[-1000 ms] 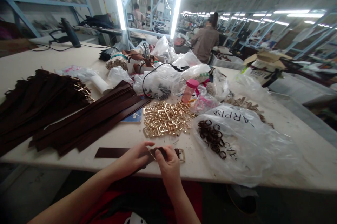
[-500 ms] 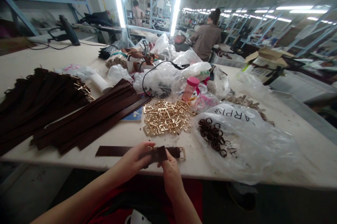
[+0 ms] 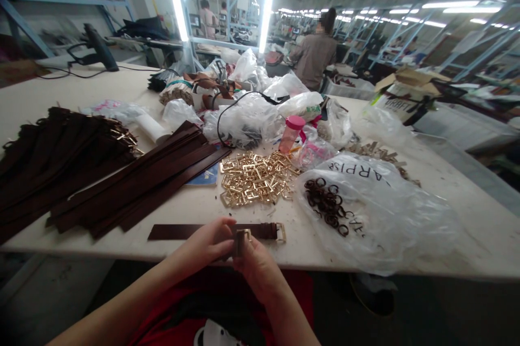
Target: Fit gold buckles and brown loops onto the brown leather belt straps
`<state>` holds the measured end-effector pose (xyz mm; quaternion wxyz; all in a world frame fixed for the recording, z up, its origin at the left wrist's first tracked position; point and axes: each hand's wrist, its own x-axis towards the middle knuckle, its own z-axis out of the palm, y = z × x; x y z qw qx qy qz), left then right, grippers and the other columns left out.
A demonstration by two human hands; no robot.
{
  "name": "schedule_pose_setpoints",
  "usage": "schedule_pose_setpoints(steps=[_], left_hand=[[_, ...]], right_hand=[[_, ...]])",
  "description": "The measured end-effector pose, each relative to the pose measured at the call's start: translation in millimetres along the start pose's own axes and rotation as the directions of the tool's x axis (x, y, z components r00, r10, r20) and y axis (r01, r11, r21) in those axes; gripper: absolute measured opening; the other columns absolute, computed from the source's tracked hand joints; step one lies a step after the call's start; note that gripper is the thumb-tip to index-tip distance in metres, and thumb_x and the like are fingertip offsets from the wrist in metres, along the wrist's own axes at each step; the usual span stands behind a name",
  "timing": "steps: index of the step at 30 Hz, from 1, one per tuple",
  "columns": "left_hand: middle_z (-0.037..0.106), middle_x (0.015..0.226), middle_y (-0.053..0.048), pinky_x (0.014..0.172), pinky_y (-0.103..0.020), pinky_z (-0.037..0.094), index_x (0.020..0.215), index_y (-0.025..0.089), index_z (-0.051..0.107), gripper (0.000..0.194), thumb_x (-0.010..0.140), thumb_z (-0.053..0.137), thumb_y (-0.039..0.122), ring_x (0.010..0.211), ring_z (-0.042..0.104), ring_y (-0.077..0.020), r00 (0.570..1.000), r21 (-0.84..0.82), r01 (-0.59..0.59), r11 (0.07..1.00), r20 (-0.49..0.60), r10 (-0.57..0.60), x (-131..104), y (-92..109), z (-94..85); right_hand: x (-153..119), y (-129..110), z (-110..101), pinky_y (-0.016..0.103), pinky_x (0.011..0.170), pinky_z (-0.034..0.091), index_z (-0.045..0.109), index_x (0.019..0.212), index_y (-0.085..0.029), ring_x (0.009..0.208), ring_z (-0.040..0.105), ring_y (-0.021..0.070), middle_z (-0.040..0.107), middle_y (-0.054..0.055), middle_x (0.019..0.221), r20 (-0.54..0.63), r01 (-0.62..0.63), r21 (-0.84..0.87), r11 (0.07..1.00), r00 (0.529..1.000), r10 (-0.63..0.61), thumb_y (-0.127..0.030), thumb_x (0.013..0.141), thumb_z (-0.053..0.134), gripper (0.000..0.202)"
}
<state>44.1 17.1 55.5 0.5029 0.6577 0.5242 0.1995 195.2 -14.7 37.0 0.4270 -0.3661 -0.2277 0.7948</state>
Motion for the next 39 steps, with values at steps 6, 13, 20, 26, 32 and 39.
schedule_pose_setpoints(steps=[6,13,20,26,32,39], left_hand=[[0.067,0.093,-0.003,0.075,-0.024,0.043,0.093,0.016,0.063,0.031,0.073,0.052,0.036,0.083,0.059,-0.0184,0.984,0.033,0.029,0.999,0.177,-0.035,-3,1,-11.6],[0.064,0.103,-0.004,0.08,-0.026,0.042,0.107,0.016,0.058,0.039,0.069,0.051,0.023,0.091,0.056,-0.0194,0.953,-0.128,0.078,0.989,0.301,-0.036,-8,6,-17.6],[0.058,0.075,0.002,0.061,-0.023,0.041,0.085,0.015,0.052,0.018,0.07,0.051,0.026,0.066,0.051,-0.0121,0.973,-0.354,0.177,0.918,0.206,-0.108,-3,3,0.3],[0.057,0.076,0.002,0.066,-0.024,0.041,0.079,0.015,0.051,0.015,0.066,0.053,0.022,0.07,0.051,-0.0123,0.981,-0.434,0.156,0.887,0.176,-0.086,-3,5,5.3],[0.062,0.09,-0.002,0.076,-0.027,0.042,0.095,0.014,0.055,0.03,0.067,0.061,0.026,0.08,0.055,-0.0141,0.955,-0.51,0.211,0.834,0.288,-0.065,-7,1,-2.4],[0.066,0.08,-0.005,0.062,-0.022,0.043,0.09,0.012,0.06,0.033,0.064,0.069,0.031,0.066,0.06,-0.0113,0.806,-0.576,0.494,0.651,0.585,-0.093,-10,-8,-0.5]], right_hand=[[-1,-2,-5,0.026,0.06,0.043,0.058,0.085,-0.02,0.065,0.056,0.0152,0.061,0.0,0.075,-0.066,0.104,-0.2,0.974,0.991,-0.119,-0.043,0.066,0.067,0.032],[9,5,-25,0.022,0.049,0.034,0.049,0.063,-0.019,0.053,0.04,0.0105,0.045,-0.005,0.056,-0.107,0.211,-0.719,0.663,0.908,-0.405,-0.032,0.067,0.066,0.021],[8,13,-17,0.022,0.054,0.041,0.053,0.083,-0.02,0.058,0.05,0.0111,0.054,-0.003,0.069,-0.21,0.299,-0.341,0.891,0.9,-0.382,-0.034,0.066,0.067,0.026],[9,26,-5,0.034,0.07,0.048,0.06,0.095,-0.022,0.081,0.06,0.0211,0.065,0.005,0.089,-0.168,0.217,0.067,0.974,0.965,-0.203,-0.043,0.071,0.062,0.032],[7,17,-12,0.027,0.06,0.046,0.06,0.086,-0.023,0.069,0.056,0.016,0.06,-0.001,0.076,-0.231,0.236,-0.295,0.926,0.923,-0.309,-0.036,0.074,0.059,0.018],[7,8,-19,0.026,0.058,0.042,0.058,0.087,-0.023,0.062,0.051,0.0137,0.056,-0.003,0.07,-0.217,0.232,-0.273,0.933,0.931,-0.295,-0.035,0.073,0.057,0.018]])
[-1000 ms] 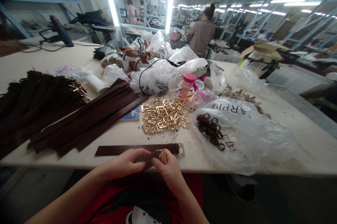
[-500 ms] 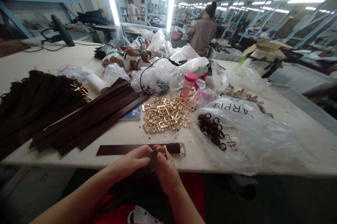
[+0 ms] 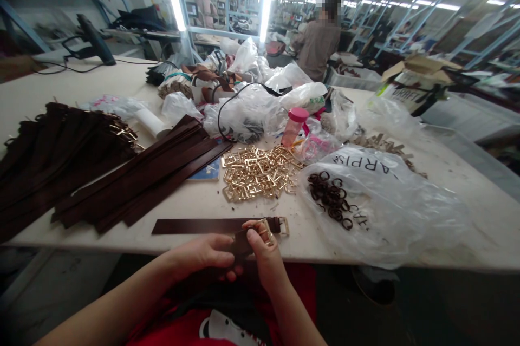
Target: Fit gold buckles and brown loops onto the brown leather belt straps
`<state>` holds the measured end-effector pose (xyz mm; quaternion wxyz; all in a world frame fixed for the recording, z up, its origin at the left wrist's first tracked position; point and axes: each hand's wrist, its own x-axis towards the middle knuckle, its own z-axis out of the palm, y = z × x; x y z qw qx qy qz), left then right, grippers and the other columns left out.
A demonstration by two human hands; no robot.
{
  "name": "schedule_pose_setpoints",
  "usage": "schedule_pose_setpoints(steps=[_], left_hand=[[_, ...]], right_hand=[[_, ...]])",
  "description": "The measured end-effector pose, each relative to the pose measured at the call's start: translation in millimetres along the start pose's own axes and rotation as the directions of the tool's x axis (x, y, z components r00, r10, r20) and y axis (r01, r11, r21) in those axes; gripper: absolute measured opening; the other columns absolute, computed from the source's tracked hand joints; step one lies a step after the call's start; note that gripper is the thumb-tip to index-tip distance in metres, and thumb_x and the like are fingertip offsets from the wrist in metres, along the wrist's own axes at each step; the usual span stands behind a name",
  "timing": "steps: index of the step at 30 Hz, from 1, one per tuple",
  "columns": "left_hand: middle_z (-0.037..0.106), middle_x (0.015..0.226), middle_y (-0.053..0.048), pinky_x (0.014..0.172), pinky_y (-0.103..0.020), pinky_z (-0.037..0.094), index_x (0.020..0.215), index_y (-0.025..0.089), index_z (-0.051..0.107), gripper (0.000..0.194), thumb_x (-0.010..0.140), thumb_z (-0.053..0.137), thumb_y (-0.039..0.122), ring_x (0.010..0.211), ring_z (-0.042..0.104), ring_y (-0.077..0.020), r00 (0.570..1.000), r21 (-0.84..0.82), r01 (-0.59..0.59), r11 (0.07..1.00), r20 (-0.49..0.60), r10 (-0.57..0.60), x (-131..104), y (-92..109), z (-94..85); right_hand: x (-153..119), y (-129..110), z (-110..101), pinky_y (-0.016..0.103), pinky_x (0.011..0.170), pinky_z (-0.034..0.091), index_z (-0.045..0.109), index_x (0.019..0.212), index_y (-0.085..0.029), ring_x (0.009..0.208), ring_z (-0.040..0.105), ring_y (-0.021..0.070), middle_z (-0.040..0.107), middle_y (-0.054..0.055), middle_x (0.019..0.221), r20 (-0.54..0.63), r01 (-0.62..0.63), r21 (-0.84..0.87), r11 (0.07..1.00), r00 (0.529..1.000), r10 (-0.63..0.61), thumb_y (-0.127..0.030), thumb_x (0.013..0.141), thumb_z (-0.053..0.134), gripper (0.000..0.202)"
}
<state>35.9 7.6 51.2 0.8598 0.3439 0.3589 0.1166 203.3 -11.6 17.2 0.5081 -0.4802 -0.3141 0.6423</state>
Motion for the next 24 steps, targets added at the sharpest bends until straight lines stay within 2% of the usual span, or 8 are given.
schedule_pose_setpoints(steps=[4,7,10,13,16,21,24], left_hand=[[0.065,0.07,-0.003,0.062,-0.024,0.044,0.08,0.01,0.06,0.032,0.061,0.071,0.034,0.059,0.058,-0.0112,0.996,-0.022,-0.027,0.999,-0.084,0.025,5,-5,2.3],[0.065,0.07,-0.003,0.063,-0.024,0.044,0.081,0.01,0.06,0.033,0.061,0.071,0.034,0.06,0.059,-0.0115,0.999,-0.022,-0.016,1.0,-0.042,0.015,5,-4,3.5],[0.065,0.072,-0.003,0.063,-0.024,0.043,0.082,0.012,0.058,0.032,0.061,0.072,0.032,0.062,0.059,-0.0116,0.999,-0.013,-0.035,0.999,-0.006,0.035,6,-4,4.3],[0.066,0.072,-0.003,0.061,-0.023,0.044,0.084,0.013,0.055,0.035,0.058,0.074,0.029,0.061,0.06,-0.0118,0.998,0.007,-0.057,0.998,-0.029,0.057,9,-7,5.0],[0.066,0.071,-0.002,0.062,-0.024,0.045,0.084,0.014,0.052,0.035,0.059,0.073,0.028,0.061,0.06,-0.012,0.997,0.009,-0.066,0.998,-0.028,0.066,12,-10,5.9],[0.067,0.069,-0.002,0.06,-0.025,0.045,0.082,0.016,0.05,0.025,0.066,0.065,0.029,0.061,0.062,-0.013,0.997,0.026,-0.003,1.0,-0.074,0.005,11,-7,6.1],[0.068,0.074,-0.004,0.059,-0.024,0.045,0.082,0.016,0.051,0.024,0.067,0.064,0.029,0.065,0.063,-0.0145,0.999,0.003,0.015,1.0,-0.038,-0.015,11,-5,3.7]], right_hand=[[-3,-4,1,0.025,0.056,0.041,0.057,0.083,-0.021,0.061,0.048,0.0133,0.053,-0.003,0.068,0.031,-0.016,-0.189,0.982,0.999,0.023,-0.033,0.071,0.056,0.017],[-5,-11,1,0.024,0.055,0.038,0.055,0.077,-0.021,0.059,0.045,0.0124,0.049,-0.003,0.065,0.052,0.018,-0.326,0.945,0.999,-0.001,-0.031,0.07,0.055,0.013],[-6,-14,1,0.025,0.056,0.039,0.053,0.076,-0.021,0.06,0.045,0.0129,0.047,-0.004,0.066,0.063,0.032,-0.374,0.927,0.998,-0.009,-0.03,0.069,0.055,0.011],[-7,-9,-2,0.026,0.06,0.041,0.051,0.077,-0.022,0.064,0.048,0.0141,0.047,-0.003,0.068,0.077,0.008,-0.339,0.941,0.997,0.019,-0.029,0.07,0.055,0.011],[-6,-2,-6,0.028,0.062,0.042,0.049,0.081,-0.023,0.067,0.051,0.0153,0.049,-0.003,0.07,0.105,-0.056,-0.212,0.976,0.991,0.08,-0.029,0.073,0.053,0.01],[-6,5,-9,0.028,0.056,0.043,0.048,0.084,-0.023,0.063,0.053,0.0159,0.052,-0.003,0.068,0.138,-0.14,-0.092,0.986,0.979,0.152,-0.031,0.073,0.053,0.015],[-5,8,-8,0.026,0.054,0.042,0.048,0.086,-0.023,0.059,0.051,0.0142,0.051,-0.004,0.067,0.108,-0.153,-0.042,0.987,0.982,0.156,-0.033,0.073,0.055,0.018]])
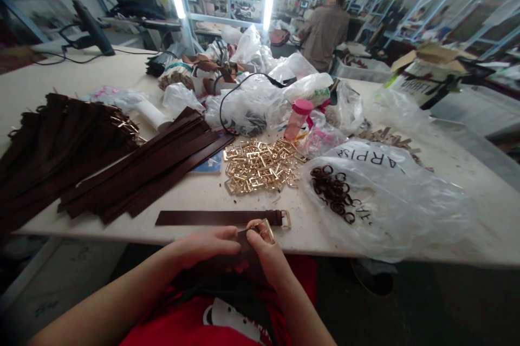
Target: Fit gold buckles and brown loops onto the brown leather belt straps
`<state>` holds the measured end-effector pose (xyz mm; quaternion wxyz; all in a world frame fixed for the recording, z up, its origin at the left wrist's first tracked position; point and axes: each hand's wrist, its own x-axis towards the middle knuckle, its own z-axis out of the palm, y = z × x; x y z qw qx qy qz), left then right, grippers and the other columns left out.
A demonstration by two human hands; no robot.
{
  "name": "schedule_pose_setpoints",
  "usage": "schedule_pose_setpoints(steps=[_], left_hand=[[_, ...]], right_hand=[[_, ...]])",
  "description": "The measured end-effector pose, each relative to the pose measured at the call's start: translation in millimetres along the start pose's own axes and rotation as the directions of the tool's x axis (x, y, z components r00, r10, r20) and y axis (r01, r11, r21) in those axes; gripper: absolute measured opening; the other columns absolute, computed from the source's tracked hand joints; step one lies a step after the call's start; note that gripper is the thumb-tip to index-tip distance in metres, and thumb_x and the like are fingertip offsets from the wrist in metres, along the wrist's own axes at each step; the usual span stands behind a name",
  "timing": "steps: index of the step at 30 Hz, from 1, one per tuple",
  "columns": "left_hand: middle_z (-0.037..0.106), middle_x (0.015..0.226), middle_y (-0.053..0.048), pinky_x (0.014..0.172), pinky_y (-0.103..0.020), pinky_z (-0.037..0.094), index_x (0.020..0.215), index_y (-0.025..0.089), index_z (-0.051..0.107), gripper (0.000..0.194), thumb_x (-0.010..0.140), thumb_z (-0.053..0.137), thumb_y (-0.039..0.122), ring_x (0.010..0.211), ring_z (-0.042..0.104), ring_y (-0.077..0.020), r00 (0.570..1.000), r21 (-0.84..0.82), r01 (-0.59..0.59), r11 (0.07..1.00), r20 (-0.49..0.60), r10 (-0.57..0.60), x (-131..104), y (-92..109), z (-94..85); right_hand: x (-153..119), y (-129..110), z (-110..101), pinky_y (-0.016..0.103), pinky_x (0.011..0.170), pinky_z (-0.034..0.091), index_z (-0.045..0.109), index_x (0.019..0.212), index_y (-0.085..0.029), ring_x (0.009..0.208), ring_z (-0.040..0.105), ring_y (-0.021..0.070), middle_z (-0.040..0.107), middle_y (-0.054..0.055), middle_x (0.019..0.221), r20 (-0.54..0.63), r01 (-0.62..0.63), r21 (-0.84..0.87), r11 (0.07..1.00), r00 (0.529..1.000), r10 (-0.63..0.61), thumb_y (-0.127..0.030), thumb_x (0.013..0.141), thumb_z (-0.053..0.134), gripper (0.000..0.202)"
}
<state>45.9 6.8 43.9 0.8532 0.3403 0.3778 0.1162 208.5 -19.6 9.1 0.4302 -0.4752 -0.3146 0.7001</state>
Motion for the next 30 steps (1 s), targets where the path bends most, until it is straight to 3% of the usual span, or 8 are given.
schedule_pose_setpoints(steps=[4,11,16,20,24,30], left_hand=[[0.069,0.077,-0.007,0.06,-0.025,0.045,0.082,0.015,0.051,0.024,0.065,0.063,0.029,0.068,0.065,-0.0175,0.999,-0.1,0.001,0.995,0.035,0.002,1,0,-2.8],[0.069,0.07,-0.006,0.062,-0.027,0.046,0.079,0.015,0.05,0.02,0.062,0.059,0.017,0.062,0.064,-0.016,0.999,-0.081,0.044,0.996,0.02,-0.042,-1,-2,-4.8],[0.069,0.077,-0.008,0.061,-0.025,0.045,0.082,0.014,0.054,0.022,0.066,0.062,0.026,0.067,0.065,-0.0177,0.994,-0.071,0.044,0.997,0.106,-0.036,-5,-3,-12.1],[0.068,0.073,-0.006,0.061,-0.024,0.044,0.082,0.014,0.053,0.028,0.065,0.067,0.031,0.062,0.063,-0.0146,0.994,-0.084,0.039,0.996,0.101,-0.03,-3,-3,-12.2],[0.066,0.063,0.001,0.061,-0.026,0.045,0.082,0.015,0.053,0.03,0.06,0.07,0.027,0.053,0.06,-0.0123,0.999,-0.048,0.034,0.998,0.043,-0.032,-1,-3,-7.0],[0.065,0.07,0.001,0.063,-0.022,0.042,0.087,0.014,0.057,0.027,0.061,0.062,0.016,0.063,0.058,-0.011,0.999,0.102,-0.051,0.993,-0.006,0.052,-5,-4,-0.3]], right_hand=[[0,-1,0,0.025,0.055,0.04,0.048,0.087,-0.023,0.059,0.048,0.0129,0.05,-0.004,0.067,-0.024,0.01,0.044,0.999,1.0,-0.009,-0.034,0.073,0.054,0.019],[-4,-14,0,0.024,0.06,0.036,0.052,0.077,-0.02,0.063,0.043,0.0125,0.046,-0.004,0.067,-0.05,0.102,-0.336,0.936,0.991,-0.126,-0.029,0.071,0.052,0.01],[-1,-11,-3,0.025,0.059,0.037,0.051,0.079,-0.02,0.063,0.043,0.013,0.046,-0.003,0.069,-0.105,0.147,-0.406,0.902,0.973,-0.206,-0.028,0.072,0.05,0.011],[-4,-12,-4,0.023,0.058,0.037,0.049,0.079,-0.02,0.062,0.044,0.0125,0.046,-0.003,0.069,0.022,0.247,-0.509,0.825,0.961,-0.275,-0.022,0.073,0.048,0.007],[-12,-17,0,0.022,0.055,0.035,0.047,0.079,-0.021,0.06,0.042,0.0116,0.045,-0.004,0.066,0.169,0.272,-0.585,0.764,0.962,-0.213,-0.016,0.073,0.044,0.008],[-13,-16,-1,0.024,0.059,0.036,0.046,0.077,-0.021,0.064,0.045,0.0133,0.046,-0.004,0.067,0.121,0.266,-0.603,0.752,0.962,-0.243,-0.016,0.073,0.043,0.007]])
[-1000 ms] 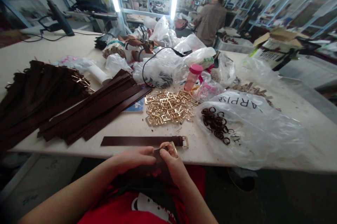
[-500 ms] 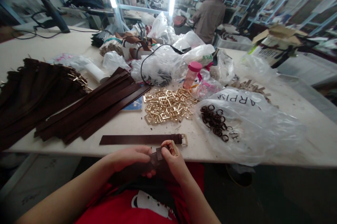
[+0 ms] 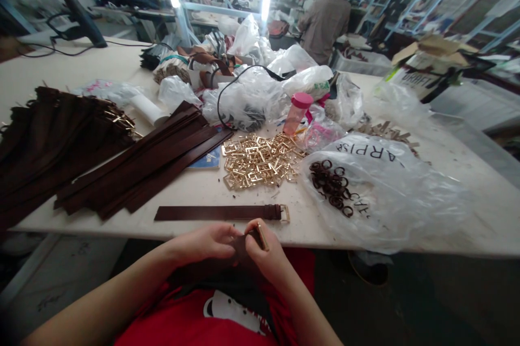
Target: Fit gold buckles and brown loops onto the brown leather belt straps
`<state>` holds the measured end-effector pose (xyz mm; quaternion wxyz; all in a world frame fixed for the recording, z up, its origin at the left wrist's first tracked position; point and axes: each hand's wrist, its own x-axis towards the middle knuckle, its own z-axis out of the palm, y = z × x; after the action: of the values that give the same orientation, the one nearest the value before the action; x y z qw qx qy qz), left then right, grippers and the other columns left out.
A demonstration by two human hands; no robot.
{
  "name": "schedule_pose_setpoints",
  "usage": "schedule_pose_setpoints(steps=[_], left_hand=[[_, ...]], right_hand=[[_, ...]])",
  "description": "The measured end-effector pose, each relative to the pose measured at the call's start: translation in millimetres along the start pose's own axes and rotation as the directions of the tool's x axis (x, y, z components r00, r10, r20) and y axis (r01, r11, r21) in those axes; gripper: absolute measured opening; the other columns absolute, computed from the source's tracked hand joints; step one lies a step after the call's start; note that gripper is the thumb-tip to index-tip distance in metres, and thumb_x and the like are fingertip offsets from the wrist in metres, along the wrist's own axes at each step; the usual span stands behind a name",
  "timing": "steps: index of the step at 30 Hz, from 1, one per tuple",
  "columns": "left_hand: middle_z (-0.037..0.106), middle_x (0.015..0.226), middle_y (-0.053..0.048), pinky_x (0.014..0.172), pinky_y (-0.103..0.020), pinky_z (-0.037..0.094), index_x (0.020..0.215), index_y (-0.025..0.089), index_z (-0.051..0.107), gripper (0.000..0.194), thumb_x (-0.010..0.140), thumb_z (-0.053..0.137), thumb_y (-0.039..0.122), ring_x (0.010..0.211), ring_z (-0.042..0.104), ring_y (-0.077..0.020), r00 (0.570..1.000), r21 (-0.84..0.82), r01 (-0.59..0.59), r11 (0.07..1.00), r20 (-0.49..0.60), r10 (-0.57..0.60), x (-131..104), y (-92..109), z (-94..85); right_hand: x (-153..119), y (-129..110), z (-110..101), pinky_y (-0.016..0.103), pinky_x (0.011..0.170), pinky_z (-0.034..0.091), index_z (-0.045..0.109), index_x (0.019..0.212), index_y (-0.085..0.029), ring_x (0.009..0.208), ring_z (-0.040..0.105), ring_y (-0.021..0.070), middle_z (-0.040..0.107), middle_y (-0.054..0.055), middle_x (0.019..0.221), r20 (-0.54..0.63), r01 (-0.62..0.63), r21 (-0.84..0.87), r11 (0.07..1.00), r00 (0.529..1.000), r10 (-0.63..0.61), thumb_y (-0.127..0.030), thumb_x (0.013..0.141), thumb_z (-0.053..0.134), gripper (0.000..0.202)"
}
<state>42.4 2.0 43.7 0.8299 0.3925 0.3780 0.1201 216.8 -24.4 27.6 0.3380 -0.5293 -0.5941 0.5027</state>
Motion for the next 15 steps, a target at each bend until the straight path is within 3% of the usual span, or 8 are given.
schedule_pose_setpoints(steps=[5,8,12,15], left_hand=[[0.058,0.065,0.004,0.053,-0.017,0.036,0.086,0.012,0.06,0.025,0.062,0.054,0.013,0.056,0.048,-0.0069,0.99,0.166,-0.08,0.983,-0.098,0.097,7,-9,-0.5],[0.056,0.062,0.005,0.05,-0.016,0.035,0.09,0.012,0.059,0.026,0.066,0.056,0.018,0.053,0.046,-0.0065,0.982,0.228,-0.073,0.971,-0.152,0.11,5,-7,-1.9],[0.06,0.063,0.001,0.052,-0.019,0.04,0.077,0.014,0.058,0.017,0.075,0.048,0.027,0.055,0.053,-0.0102,1.0,0.378,-0.001,0.926,-0.013,0.006,-5,4,1.6],[0.059,0.062,0.0,0.052,-0.02,0.042,0.076,0.015,0.056,0.02,0.079,0.042,0.03,0.054,0.055,-0.0116,1.0,0.466,0.008,0.885,-0.013,-0.002,-8,11,6.8]], right_hand=[[-2,-3,2,0.025,0.063,0.037,0.049,0.078,-0.021,0.066,0.047,0.014,0.05,-0.003,0.07,0.057,0.049,-0.054,0.997,0.997,-0.046,-0.014,0.073,0.044,0.01],[-6,3,4,0.026,0.064,0.038,0.05,0.083,-0.021,0.068,0.048,0.0147,0.052,-0.001,0.073,0.017,0.064,-0.015,0.998,0.998,-0.064,-0.02,0.079,0.043,0.008],[-10,17,12,0.026,0.063,0.039,0.053,0.09,-0.021,0.069,0.05,0.0153,0.055,0.001,0.078,-0.163,0.043,0.051,0.998,0.986,-0.034,-0.032,0.087,0.037,0.019],[-9,21,21,0.029,0.075,0.04,0.054,0.096,-0.022,0.085,0.053,0.0178,0.059,0.003,0.09,-0.205,0.08,0.077,0.994,0.977,-0.063,-0.034,0.088,0.036,0.023]])
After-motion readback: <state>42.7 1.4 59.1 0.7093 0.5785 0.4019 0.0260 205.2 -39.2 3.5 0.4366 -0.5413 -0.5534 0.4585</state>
